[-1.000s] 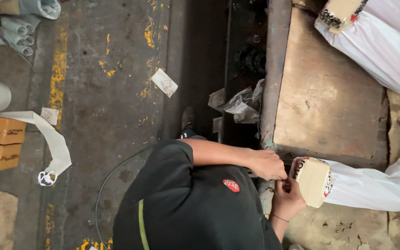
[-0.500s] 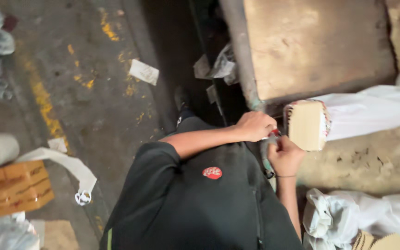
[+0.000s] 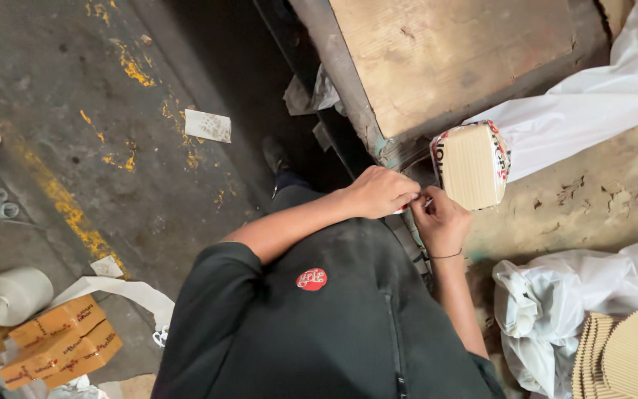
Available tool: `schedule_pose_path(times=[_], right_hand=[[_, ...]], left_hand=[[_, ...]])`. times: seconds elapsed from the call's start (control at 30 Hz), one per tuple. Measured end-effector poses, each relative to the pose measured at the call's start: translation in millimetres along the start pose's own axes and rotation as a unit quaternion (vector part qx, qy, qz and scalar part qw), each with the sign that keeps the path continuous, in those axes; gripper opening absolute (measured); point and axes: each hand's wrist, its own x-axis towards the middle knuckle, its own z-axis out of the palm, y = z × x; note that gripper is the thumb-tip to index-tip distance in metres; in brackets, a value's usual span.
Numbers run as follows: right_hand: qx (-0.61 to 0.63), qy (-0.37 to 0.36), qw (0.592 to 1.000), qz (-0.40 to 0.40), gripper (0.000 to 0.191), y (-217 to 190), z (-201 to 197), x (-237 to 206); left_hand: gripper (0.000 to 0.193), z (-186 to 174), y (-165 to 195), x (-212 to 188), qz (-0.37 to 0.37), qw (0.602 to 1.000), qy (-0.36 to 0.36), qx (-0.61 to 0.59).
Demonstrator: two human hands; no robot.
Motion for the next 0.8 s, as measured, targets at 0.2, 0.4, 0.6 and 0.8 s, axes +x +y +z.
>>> schedule_pose_path(times=[0.2,0.4,0.6,0.8], right_hand=[[0.007,0.007,0.999,0.034,0.011,-3.9,0.2,1.4],[-0.019,-0.008,1.000,0.008,0.009,-10.7,-6.3,9.1],[-0.056,-0.028,0.998,-0.017,0.005,-11.8,-7.5,10.0],[-0.024,-0.086,0.994,-0.068,0.009,-6.6,-17.0,6.5]], left_hand=[[0.015,-4.2,-4.7,2.1,0.065,0.998,0.005,0.020],[0.013,-7.7,-3.9,5.0,0.089,0.996,0.009,0.030],[0.015,-1.4,-0.2,1.8,0.058,0.997,0.040,0.011],[0.017,8.9,-0.8,9.4,-0.133,0.983,0.093,-0.091]])
